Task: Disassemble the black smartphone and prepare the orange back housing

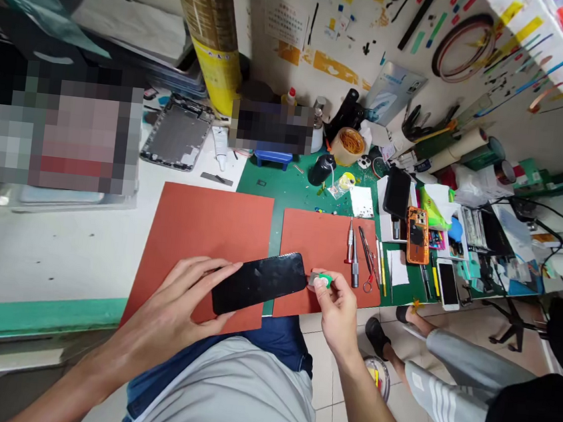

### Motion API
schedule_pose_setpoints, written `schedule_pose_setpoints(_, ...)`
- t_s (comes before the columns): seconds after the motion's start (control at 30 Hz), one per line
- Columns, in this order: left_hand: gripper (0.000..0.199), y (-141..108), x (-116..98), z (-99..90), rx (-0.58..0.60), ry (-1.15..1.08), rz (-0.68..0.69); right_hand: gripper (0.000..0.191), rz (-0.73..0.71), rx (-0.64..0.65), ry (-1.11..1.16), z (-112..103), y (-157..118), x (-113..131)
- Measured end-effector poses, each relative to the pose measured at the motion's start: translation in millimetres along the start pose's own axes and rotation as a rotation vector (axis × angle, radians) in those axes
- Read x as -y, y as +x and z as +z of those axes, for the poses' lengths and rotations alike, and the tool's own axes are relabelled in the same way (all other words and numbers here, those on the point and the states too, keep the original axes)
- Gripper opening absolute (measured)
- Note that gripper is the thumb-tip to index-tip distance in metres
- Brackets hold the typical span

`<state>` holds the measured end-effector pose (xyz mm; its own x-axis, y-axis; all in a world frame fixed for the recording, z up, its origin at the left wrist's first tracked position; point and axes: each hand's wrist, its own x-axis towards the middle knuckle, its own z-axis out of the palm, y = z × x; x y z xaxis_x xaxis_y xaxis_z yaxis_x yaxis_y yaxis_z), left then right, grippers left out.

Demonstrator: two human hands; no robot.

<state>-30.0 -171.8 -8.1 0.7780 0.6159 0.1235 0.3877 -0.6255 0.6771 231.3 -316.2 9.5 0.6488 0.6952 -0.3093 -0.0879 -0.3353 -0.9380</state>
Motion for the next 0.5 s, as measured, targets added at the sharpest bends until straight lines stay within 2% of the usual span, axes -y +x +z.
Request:
schedule_pose_setpoints(0.17, 0.078, 8, -7, -13.3, -0.072, -0.196, 0.033, 0.043, 0.082, 0.041, 0.171, 7, -1, 1)
schedule_pose_setpoints(0.33, 0.088, 33, -12, -22.8, -0.212, -0.753, 0.071, 0.045, 0.188, 0.148, 0.321, 22, -7, 15)
schedule_pose_setpoints(0.4, 0.086, 44, -10, -28.3, -0.284, -0.911, 0.013, 0.044, 0.240, 0.215, 0.398, 31, -12, 23)
schedule_pose_setpoints(0.5, 0.070, 57, -3, -40.8, -0.405, -0.906, -0.155, 0.041, 0.336, 0.321, 0.528, 44, -20, 31)
